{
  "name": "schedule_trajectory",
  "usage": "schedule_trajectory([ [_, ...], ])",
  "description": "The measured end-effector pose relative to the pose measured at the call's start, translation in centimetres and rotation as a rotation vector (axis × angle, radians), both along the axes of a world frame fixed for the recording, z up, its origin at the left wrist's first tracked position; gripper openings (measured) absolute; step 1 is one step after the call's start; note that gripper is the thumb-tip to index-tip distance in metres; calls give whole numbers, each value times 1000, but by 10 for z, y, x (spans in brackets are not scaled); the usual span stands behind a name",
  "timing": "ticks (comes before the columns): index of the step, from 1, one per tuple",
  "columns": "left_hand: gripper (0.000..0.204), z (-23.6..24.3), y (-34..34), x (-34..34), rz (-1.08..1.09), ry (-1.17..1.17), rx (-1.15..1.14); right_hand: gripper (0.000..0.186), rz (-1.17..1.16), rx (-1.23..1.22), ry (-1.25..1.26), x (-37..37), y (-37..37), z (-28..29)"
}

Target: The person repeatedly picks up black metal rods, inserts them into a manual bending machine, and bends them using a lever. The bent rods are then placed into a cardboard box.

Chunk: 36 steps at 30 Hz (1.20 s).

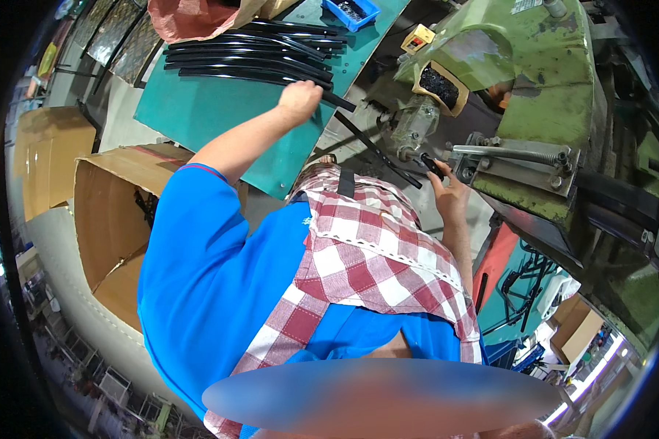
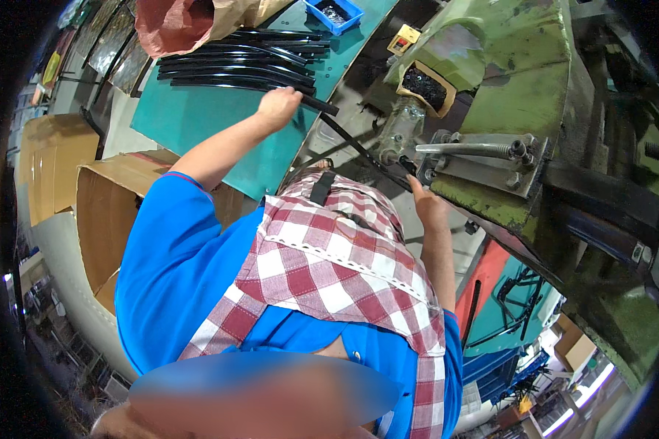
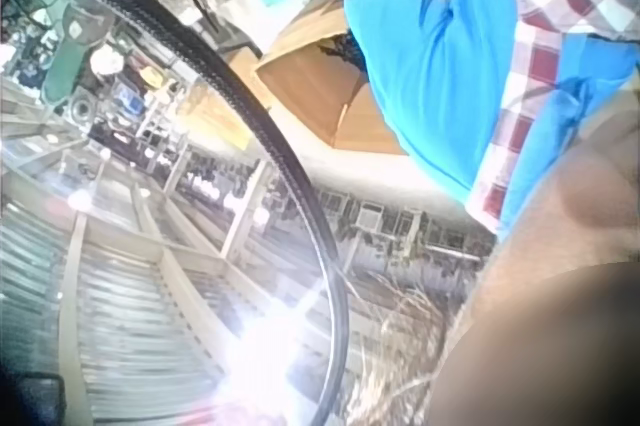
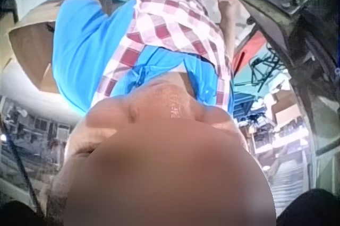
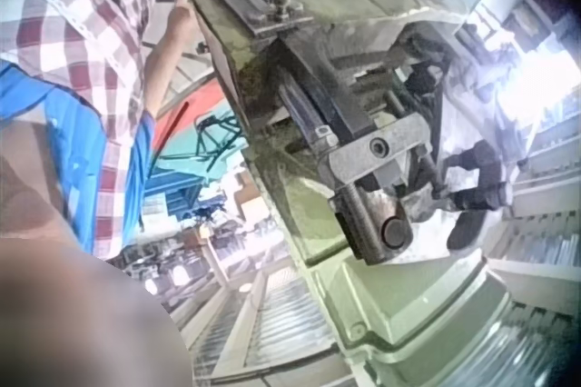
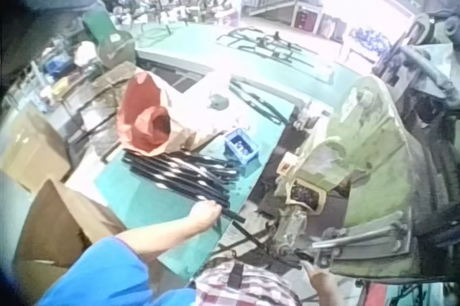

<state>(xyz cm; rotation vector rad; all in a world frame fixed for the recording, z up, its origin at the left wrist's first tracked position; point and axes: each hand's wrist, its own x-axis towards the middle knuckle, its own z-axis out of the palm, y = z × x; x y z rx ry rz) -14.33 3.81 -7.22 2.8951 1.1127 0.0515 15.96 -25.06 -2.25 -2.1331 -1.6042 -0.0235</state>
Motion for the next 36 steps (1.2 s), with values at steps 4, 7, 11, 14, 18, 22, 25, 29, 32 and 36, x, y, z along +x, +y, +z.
schedule_trajectory([
  [4, 15, -26, 16, -16, 36, 49, 92, 30, -21, -60, 53, 1, 1, 4],
  [7, 19, -19, 14, -14, -22, 101, 95, 31, -22, -119, 107, -6, 10, 24],
  [11, 24, 19, -3, -10, -171, -4, 86, 35, -12, 15, -59, -6, 8, 29],
  [14, 32, 50, -27, -3, -284, -170, -104, 39, -13, 64, -38, -19, 5, 55],
  [18, 34, 82, -59, 23, -410, -239, -384, 54, 159, -34, 110, -44, -2, 77],
  [22, 31, 105, -85, 56, -527, -331, -584, 48, 251, -85, 18, -70, 7, 90],
  [25, 34, 102, -79, 63, -518, -362, -767, 42, 219, -87, 41, -52, -3, 86],
  [29, 29, 83, -42, 59, -436, -175, -1027, 37, 95, -86, 196, -38, -21, 99],
  [32, 29, 81, -35, 59, -410, -183, -1194, 35, 56, -8, 120, -36, -31, 99],
  [36, 30, 84, -38, 73, -472, -191, -1286, 32, -47, -48, 145, -22, -46, 101],
])
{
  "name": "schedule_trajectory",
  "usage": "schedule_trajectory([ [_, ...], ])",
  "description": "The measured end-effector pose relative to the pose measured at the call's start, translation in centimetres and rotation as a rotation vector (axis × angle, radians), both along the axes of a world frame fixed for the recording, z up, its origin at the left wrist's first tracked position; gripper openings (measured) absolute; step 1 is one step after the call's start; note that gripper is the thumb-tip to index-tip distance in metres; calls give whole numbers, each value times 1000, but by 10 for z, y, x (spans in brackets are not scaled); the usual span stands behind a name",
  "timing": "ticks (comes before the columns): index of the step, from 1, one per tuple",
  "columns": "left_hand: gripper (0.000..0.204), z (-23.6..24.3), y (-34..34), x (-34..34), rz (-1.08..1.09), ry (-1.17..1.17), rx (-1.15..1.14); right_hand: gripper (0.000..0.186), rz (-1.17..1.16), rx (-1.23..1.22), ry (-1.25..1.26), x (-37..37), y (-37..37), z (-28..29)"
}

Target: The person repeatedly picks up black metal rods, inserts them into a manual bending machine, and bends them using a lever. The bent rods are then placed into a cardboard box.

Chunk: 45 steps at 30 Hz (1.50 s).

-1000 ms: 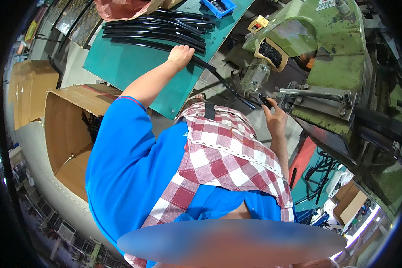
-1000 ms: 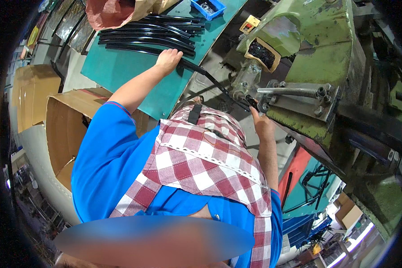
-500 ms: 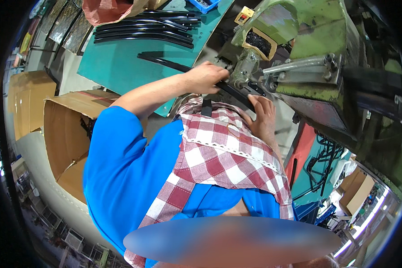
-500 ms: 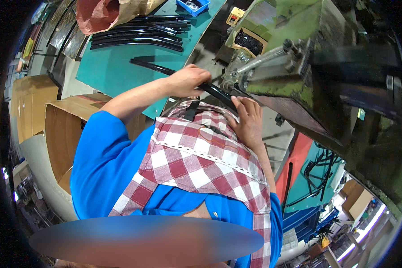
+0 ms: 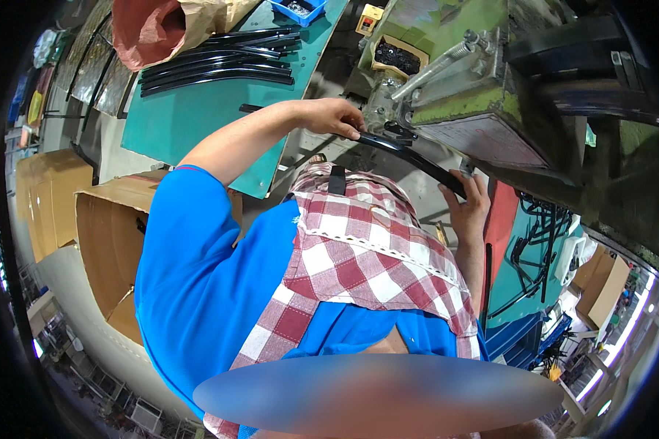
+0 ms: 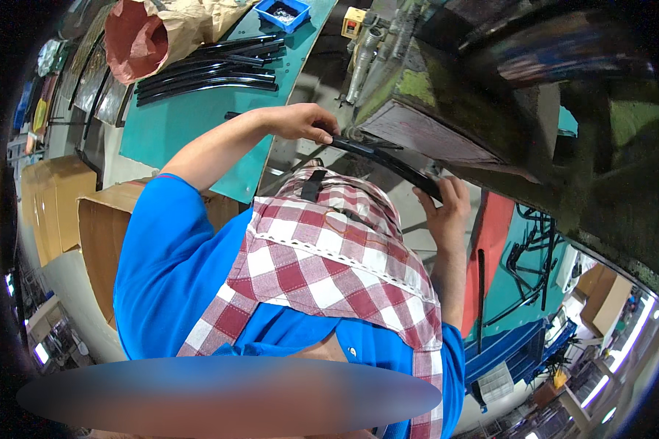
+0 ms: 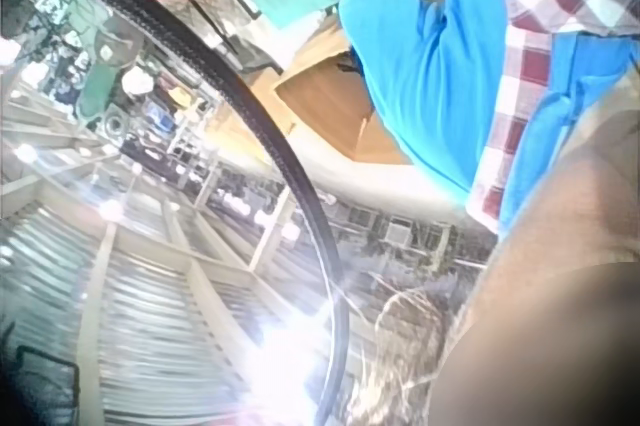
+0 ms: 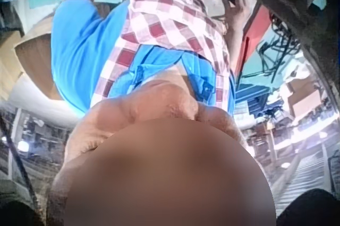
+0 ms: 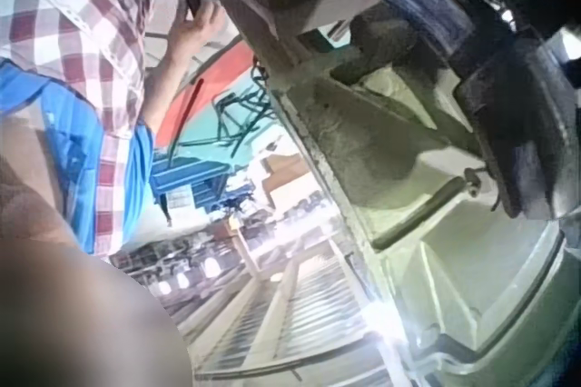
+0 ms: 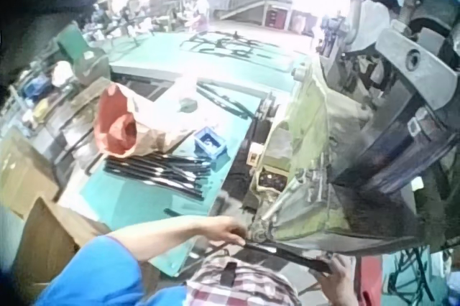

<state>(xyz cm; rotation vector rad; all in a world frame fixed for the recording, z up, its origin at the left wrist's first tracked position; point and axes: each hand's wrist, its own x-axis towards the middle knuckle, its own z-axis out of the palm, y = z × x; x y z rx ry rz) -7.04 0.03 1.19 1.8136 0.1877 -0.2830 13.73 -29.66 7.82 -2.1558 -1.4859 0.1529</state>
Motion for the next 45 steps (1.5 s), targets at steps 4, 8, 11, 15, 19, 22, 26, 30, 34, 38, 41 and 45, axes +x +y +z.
schedule_trajectory([
  [4, 32, 31, -13, 16, -67, -191, 278, 32, -70, 55, 146, 15, -17, 5],
  [8, 33, 68, -33, 35, -56, -217, 762, 21, -305, 39, 565, 32, -37, -15],
  [11, 27, 43, -30, 51, 16, -339, 750, 18, -358, 291, 890, 46, -39, -28],
  [15, 34, 17, -5, 54, -9, -377, 561, 15, -368, 362, 909, 34, -18, -25],
  [19, 41, 25, 1, 51, -79, -202, 525, 11, -239, 331, 893, 35, -10, -17],
  [22, 43, 22, -1, 56, -96, -172, 535, 7, -255, 307, 910, 41, -9, -17],
  [26, 44, 17, 3, 67, -137, -248, 625, 3, -290, 420, 1031, 49, -6, -28],
  [30, 43, 39, 6, 67, -199, -38, 485, 4, -382, 436, 1103, 47, 4, -41],
  [34, 39, -6, 16, 71, -145, -101, 408, 8, -365, 437, 1159, 52, 6, -48],
  [38, 38, 1, 12, 72, -139, -75, 491, 16, -339, 373, 1230, 72, -6, -84],
  [41, 36, 2, 11, 72, -168, -99, 508, 13, -412, 400, 1320, 69, 1, -97],
  [45, 32, 3, 12, 76, -260, 92, 399, 15, -460, 409, 1374, 55, 15, -77],
])
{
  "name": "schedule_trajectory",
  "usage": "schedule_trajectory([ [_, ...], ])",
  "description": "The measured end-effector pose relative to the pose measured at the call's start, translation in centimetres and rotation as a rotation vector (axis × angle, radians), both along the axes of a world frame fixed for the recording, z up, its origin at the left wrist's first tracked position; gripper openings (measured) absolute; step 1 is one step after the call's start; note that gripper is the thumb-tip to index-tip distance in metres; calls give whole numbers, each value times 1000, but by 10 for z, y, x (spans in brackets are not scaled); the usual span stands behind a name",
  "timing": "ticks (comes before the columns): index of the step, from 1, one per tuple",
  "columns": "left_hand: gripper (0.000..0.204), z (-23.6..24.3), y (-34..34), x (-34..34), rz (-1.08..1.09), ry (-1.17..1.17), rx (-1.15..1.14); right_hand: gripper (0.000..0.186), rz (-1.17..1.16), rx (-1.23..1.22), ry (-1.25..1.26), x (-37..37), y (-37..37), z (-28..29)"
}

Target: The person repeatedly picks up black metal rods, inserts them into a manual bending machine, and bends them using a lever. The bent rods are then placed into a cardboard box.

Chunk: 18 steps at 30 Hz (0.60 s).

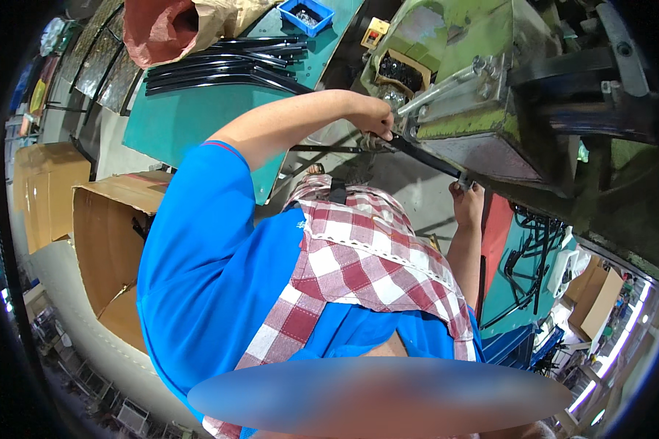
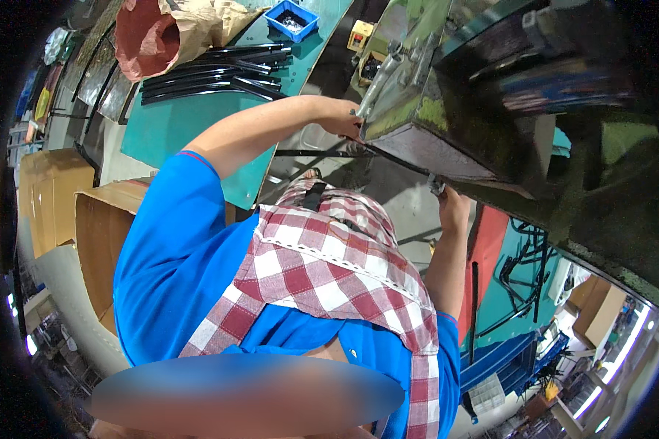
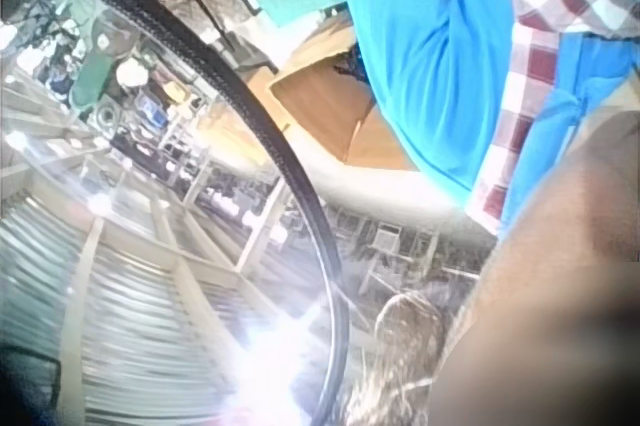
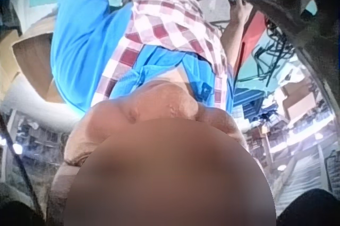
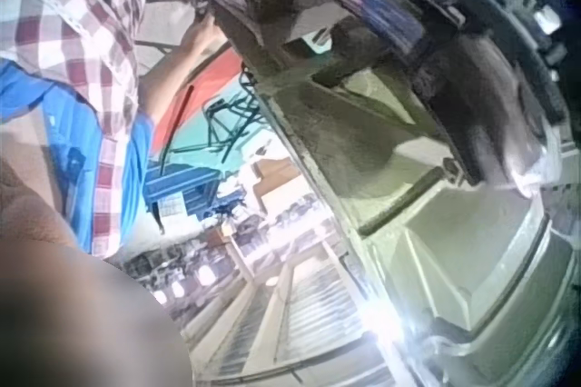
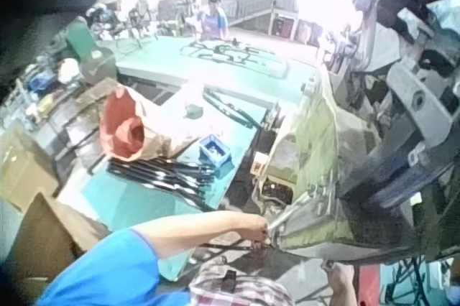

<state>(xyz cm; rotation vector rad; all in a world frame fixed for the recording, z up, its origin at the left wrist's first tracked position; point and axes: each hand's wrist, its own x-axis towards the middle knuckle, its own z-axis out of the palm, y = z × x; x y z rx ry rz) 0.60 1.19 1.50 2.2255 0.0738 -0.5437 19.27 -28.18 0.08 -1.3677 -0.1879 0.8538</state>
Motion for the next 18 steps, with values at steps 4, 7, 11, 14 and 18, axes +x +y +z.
schedule_trajectory([
  [4, 36, 2, -4, -2, 163, 121, -138, 11, 122, -31, 78, 29, -27, -30],
  [7, 25, 10, -8, -3, 175, 124, -114, 10, 161, -45, 84, 22, -27, -16],
  [11, 33, 8, -10, -4, 168, 106, -191, 19, 245, -11, 86, 37, -36, -28],
  [14, 34, 26, -14, -5, 94, 138, -44, 20, 203, -124, -42, 35, -33, -28],
  [18, 36, 39, -15, -12, 41, 115, 29, 31, 139, -191, -649, 18, -15, -5],
])
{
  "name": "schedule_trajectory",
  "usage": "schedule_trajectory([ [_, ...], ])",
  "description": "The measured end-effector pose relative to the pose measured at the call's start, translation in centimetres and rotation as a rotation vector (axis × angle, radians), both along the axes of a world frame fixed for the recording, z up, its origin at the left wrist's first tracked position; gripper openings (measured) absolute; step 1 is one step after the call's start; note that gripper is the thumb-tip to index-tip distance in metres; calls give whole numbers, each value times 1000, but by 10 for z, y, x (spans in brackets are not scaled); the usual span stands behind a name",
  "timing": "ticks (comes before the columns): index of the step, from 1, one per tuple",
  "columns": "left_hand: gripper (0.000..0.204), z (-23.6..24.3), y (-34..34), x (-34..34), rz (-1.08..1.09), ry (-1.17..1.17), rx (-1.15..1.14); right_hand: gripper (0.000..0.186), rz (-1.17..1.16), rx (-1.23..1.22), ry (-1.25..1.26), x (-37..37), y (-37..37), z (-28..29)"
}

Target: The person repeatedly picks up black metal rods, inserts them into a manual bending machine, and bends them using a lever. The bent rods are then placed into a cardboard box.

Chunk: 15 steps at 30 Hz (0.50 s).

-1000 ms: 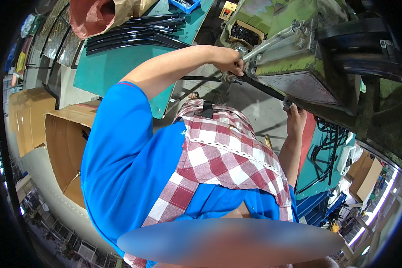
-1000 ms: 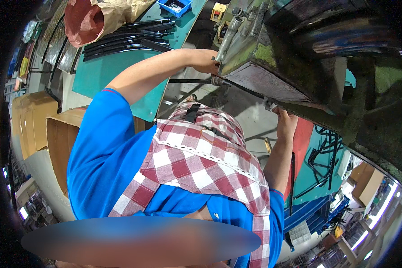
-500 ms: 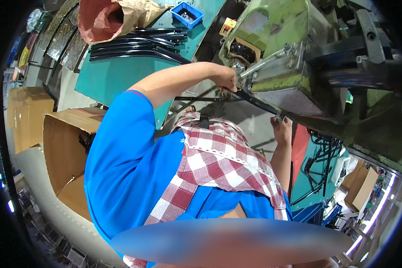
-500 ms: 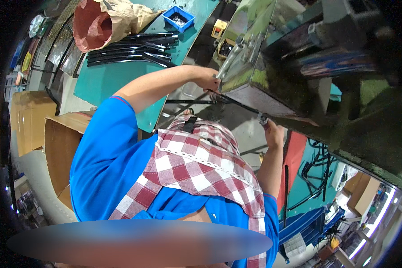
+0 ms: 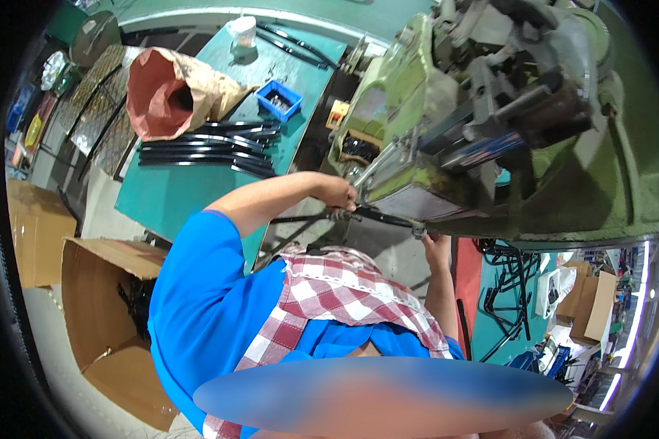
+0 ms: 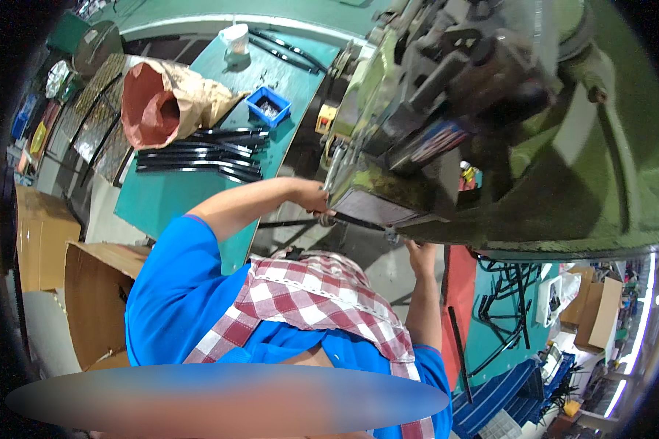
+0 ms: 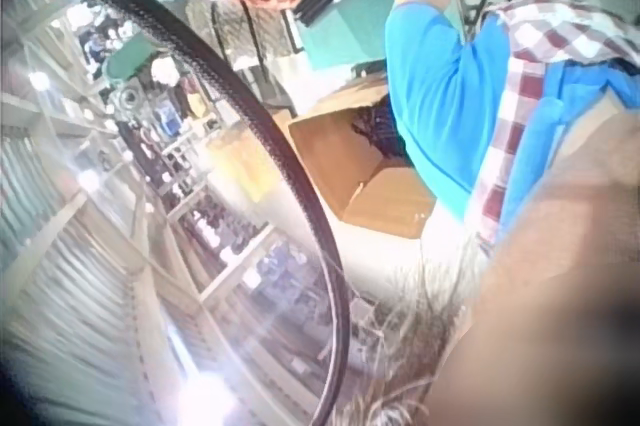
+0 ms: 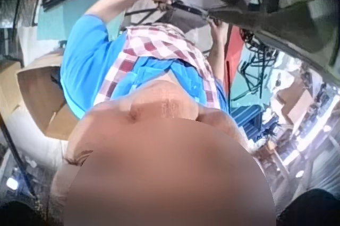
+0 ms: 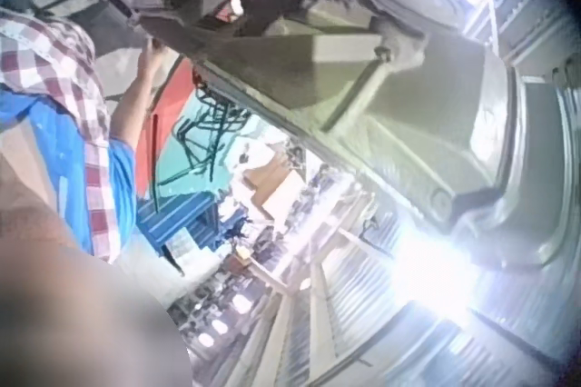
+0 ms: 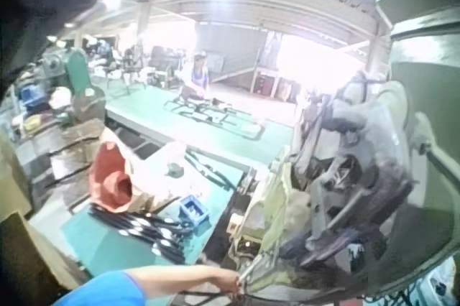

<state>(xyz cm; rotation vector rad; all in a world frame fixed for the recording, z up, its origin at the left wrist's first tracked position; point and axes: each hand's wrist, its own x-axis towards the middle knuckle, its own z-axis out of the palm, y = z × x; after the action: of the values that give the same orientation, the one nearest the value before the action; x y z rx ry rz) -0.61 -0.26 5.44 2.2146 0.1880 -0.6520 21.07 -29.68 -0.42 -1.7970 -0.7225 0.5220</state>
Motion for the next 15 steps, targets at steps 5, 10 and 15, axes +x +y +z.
schedule_trajectory([
  [5, 36, 2, 0, -9, 67, -14, -65, 46, 109, -209, -71, 29, 2, -8],
  [10, 38, -19, -3, -2, 63, -111, -61, 51, 184, -316, -276, 25, -10, 23],
  [15, 33, -40, -14, 9, 92, -209, -83, 57, 214, -316, -842, 35, -21, 22],
])
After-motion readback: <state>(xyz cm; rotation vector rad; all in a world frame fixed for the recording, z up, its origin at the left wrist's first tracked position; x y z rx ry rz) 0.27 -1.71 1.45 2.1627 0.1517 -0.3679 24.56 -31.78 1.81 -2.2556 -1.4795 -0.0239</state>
